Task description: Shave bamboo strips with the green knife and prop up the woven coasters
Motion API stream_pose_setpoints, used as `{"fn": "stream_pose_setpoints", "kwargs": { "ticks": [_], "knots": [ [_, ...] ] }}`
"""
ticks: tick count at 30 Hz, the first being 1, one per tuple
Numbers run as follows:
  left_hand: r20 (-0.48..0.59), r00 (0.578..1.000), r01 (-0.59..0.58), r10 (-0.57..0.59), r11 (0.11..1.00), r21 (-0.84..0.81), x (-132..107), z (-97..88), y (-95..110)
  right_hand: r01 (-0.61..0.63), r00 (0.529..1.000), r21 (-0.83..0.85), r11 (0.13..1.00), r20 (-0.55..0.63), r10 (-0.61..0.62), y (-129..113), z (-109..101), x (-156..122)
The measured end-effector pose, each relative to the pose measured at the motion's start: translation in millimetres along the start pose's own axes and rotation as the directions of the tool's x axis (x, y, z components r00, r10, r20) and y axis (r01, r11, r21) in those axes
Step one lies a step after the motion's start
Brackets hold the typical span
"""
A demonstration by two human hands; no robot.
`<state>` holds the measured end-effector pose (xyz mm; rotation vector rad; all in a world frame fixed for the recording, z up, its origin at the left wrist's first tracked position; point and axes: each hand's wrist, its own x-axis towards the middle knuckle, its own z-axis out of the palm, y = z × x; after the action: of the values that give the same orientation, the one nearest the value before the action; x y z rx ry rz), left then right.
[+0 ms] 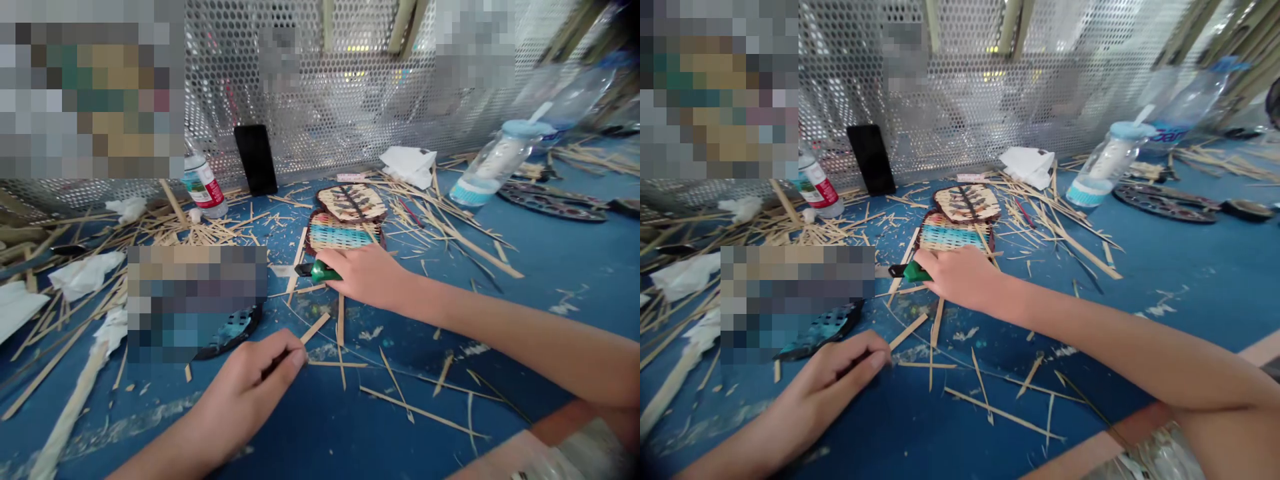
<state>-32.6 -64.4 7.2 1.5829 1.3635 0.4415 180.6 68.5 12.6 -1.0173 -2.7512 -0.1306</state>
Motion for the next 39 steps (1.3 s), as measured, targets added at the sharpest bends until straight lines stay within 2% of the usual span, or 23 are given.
{"fn": "stream_pose_setpoints", "kwargs": {
  "ticks": [2,4,6,9,11,14,16,19,23,25,27,29,31,33,34,36,39],
  "knots": [
    [-0.050,0.999,-0.003,-0.002,0.995,-0.098,1,0.4,-3,-0.069,0.994,0.180,0.981,-0.073,0.083,-9,-14,-5],
    [-0.079,0.997,0.004,-0.019,0.982,-0.188,3,1.5,-5,-0.107,0.981,0.432,0.895,-0.103,0.166,-20,-30,-11],
    [-0.088,0.996,-0.006,-0.015,0.972,-0.235,6,3.1,-7,-0.088,0.975,0.696,0.713,-0.086,0.203,-30,-45,-15],
    [-0.135,0.989,-0.095,0.061,0.959,-0.268,10,5.5,-8,-0.048,0.979,0.950,0.310,-0.018,0.204,-40,-59,-18],
    [-0.172,0.979,-0.150,0.105,0.952,-0.269,10,6.3,-7,-0.049,0.977,0.997,0.058,0.036,0.212,-42,-63,-18],
    [-0.171,0.974,-0.185,0.150,0.960,-0.208,6,7.4,-5,-0.070,0.962,0.977,-0.202,0.120,0.245,-41,-64,-17],
    [-0.159,0.972,-0.196,0.175,0.972,-0.129,2,9.0,-4,-0.082,0.959,0.948,-0.306,0.159,0.235,-42,-60,-17],
    [-0.149,0.977,-0.161,0.156,0.987,-0.027,-3,13.0,-4,-0.123,0.965,0.925,-0.358,0.196,0.174,-47,-51,-18],
    [-0.123,0.987,-0.111,0.104,0.992,-0.052,-5,16.7,-5,-0.217,0.959,0.923,-0.318,0.263,0.107,-49,-39,-16],
    [-0.147,0.985,-0.110,0.092,0.987,-0.115,-5,16.5,-4,-0.247,0.952,0.937,-0.245,0.282,0.118,-41,-35,-13],
    [-0.193,0.979,-0.103,0.065,0.976,-0.191,-3,15.3,-3,-0.264,0.946,0.962,-0.073,0.273,0.177,-25,-30,-8],
    [-0.242,0.970,-0.082,0.014,0.958,-0.276,0,13.4,-2,-0.258,0.938,0.942,0.217,0.191,0.288,-9,-25,-5],
    [-0.284,0.958,-0.068,-0.043,0.928,-0.367,4,10.9,-3,-0.234,0.934,0.807,0.542,0.031,0.357,1,-20,-4],
    [-0.296,0.951,-0.058,-0.085,0.895,-0.442,8,8.0,-4,-0.197,0.953,0.593,0.781,-0.071,0.294,-1,-17,-9],
    [-0.295,0.950,-0.048,-0.106,0.880,-0.472,10,6.5,-4,-0.160,0.971,0.489,0.858,-0.080,0.227,-6,-15,-12],
    [-0.283,0.947,-0.017,-0.152,0.856,-0.516,14,3.7,-6,-0.078,0.994,0.326,0.942,-0.044,0.098,-19,-13,-18],
    [-0.258,0.945,0.022,-0.200,0.828,-0.561,18,1.4,-9,-0.032,0.999,0.231,0.972,0.011,0.031,-32,-12,-22]
  ]
}}
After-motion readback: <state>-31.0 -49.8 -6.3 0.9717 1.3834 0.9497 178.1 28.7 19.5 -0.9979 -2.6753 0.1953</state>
